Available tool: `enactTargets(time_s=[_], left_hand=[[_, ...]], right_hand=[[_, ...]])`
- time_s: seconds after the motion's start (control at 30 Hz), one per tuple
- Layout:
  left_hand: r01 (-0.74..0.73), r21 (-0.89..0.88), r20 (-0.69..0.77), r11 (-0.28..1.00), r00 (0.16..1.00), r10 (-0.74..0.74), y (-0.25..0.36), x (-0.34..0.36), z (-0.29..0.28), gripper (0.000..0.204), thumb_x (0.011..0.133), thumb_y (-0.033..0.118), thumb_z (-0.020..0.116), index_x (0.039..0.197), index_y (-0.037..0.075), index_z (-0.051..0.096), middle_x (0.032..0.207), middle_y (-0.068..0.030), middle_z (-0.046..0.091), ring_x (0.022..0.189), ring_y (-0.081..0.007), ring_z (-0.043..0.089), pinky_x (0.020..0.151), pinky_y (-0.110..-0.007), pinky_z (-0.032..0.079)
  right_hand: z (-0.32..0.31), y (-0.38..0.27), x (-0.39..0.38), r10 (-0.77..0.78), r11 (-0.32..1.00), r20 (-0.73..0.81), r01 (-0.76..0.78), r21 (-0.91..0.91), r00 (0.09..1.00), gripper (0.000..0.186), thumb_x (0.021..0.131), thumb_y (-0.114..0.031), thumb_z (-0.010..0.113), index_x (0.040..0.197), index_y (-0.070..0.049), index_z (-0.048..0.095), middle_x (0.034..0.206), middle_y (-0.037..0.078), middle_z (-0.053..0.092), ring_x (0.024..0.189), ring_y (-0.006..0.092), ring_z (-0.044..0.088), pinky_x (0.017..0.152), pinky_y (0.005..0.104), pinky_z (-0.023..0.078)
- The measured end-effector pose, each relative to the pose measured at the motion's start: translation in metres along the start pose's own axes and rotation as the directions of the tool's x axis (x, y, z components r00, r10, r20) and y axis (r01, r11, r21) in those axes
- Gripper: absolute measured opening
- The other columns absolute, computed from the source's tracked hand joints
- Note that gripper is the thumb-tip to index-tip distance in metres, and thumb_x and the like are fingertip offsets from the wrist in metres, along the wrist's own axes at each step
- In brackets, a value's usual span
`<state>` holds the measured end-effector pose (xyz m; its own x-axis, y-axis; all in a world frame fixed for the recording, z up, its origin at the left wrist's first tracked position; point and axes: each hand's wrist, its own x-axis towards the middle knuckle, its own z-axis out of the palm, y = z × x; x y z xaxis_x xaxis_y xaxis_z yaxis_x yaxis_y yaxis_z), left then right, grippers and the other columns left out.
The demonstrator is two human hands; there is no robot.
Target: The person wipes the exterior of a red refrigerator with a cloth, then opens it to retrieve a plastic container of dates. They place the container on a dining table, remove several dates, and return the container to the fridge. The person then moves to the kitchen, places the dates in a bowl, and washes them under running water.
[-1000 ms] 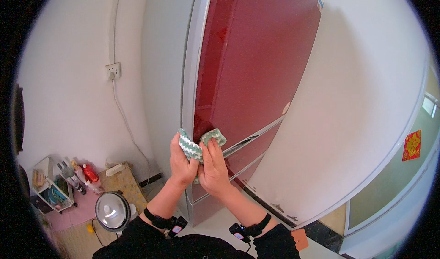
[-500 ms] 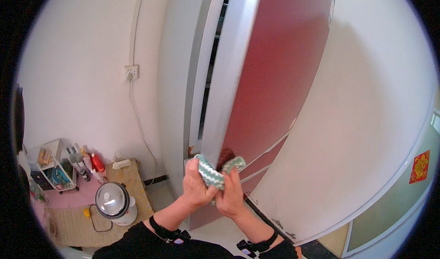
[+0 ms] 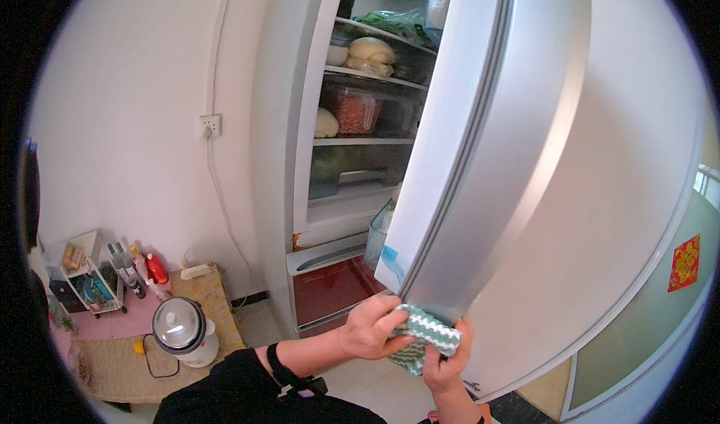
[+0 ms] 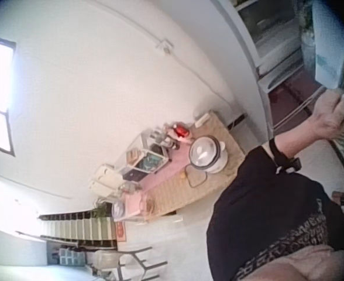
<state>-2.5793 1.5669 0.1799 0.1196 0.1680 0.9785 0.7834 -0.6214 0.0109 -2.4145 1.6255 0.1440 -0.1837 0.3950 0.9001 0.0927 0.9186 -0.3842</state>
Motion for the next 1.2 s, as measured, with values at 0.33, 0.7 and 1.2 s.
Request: enactTargets(time_s=[0.33, 0.7, 1.2], left_hand=[[-0.162, -0.173, -0.245, 0.972, 0.963, 0.117, 0.024, 0.058, 0.068, 0.042, 0.064, 0.004, 0.067, 0.102, 0.002, 0.049, 0.095, -0.0136, 0.051, 0.074, -0.0283, 0.054, 0.061, -0.034, 0.044], [-0.223, -0.343, -0.173, 0.912, 0.970, 0.171, 0.042, 0.016, 0.145, 0.042, 0.064, 0.004, 0.066, 0.102, 0.005, 0.048, 0.094, -0.0126, 0.050, 0.073, -0.0271, 0.051, 0.060, -0.035, 0.042], [-0.082, -0.543, 0.197, 0.836, 0.955, 0.222, 0.064, 0.030, 0.205, 0.033, 0.071, 0.011, 0.055, 0.102, 0.000, 0.048, 0.101, -0.0136, 0.048, 0.082, -0.0277, 0.049, 0.070, -0.034, 0.043]], right_hand=[[-0.063, -0.012, 0.007, -0.198, 0.886, -0.035, 0.163, -0.435, 0.980, 0.052, 0.079, -0.008, 0.056, 0.125, 0.002, 0.034, 0.132, 0.027, 0.026, 0.123, 0.0377, 0.029, 0.100, 0.0422, 0.023], [-0.111, 0.063, -0.049, -0.124, 0.843, -0.026, 0.092, -0.531, 0.992, 0.052, 0.079, -0.007, 0.054, 0.126, 0.001, 0.033, 0.137, 0.028, 0.012, 0.125, 0.0387, 0.024, 0.101, 0.0444, 0.022], [-0.155, 0.078, -0.045, 0.171, 0.874, -0.318, -0.293, -0.388, 0.932, 0.045, 0.081, -0.001, 0.048, 0.122, 0.010, 0.033, 0.133, 0.027, 0.023, 0.120, 0.0362, 0.033, 0.098, 0.0407, 0.027]])
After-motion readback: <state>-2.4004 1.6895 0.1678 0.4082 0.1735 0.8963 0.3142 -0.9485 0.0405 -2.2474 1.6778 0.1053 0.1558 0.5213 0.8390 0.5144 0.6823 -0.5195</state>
